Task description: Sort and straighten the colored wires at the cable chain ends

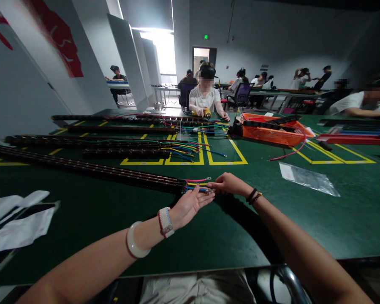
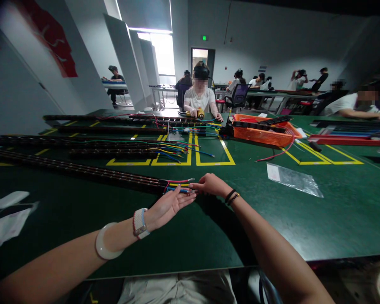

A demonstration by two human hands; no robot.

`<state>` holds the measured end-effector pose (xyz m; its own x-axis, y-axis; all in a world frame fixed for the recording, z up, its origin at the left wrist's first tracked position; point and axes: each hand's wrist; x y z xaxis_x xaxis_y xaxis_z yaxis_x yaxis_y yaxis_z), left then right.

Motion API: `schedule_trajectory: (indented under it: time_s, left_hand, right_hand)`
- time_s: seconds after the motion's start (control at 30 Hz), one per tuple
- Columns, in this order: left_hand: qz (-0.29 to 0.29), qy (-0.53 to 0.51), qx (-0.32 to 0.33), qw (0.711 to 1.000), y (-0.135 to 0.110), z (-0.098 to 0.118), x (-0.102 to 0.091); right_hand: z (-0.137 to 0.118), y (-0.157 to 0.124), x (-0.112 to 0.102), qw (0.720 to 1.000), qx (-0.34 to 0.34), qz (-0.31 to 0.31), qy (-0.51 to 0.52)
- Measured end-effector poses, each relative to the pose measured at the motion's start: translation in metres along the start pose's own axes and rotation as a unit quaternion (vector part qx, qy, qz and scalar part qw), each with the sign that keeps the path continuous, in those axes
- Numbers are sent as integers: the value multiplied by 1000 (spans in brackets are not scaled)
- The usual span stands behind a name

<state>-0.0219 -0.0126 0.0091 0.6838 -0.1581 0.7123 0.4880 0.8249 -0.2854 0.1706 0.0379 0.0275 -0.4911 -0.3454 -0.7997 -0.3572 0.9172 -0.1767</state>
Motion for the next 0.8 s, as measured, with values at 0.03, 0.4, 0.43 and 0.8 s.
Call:
schedule_trajectory:
  time_s: [0.03, 0.4, 0.43, 0.8]
  left_hand:
    - [5, -1, 2, 1000, 0, 0, 0]
    - [6, 17, -12, 1000, -1, 3, 4]
    - [-2, 24, -18, 1000, -1, 3, 4]
    - [-69, 259, -27, 963, -9, -6, 6]
  right_hand:
    - [-2, -3, -3, 999, 5, -29, 23]
    - [-17, -11, -1, 986, -36, -97, 132]
    - [-15, -9, 0, 986, -27, -88, 138]
    - [-12, -3, 16, 995, 53, -48, 74]
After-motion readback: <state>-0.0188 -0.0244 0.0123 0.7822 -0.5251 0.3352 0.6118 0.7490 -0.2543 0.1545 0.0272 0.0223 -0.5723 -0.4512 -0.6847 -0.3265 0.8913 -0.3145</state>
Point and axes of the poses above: each hand's wrist, its own y-axis towards the middle knuckle, its own x-axis out of the palm, z = x × y, and after that the axes turned 2 degrees about -y, right-handed
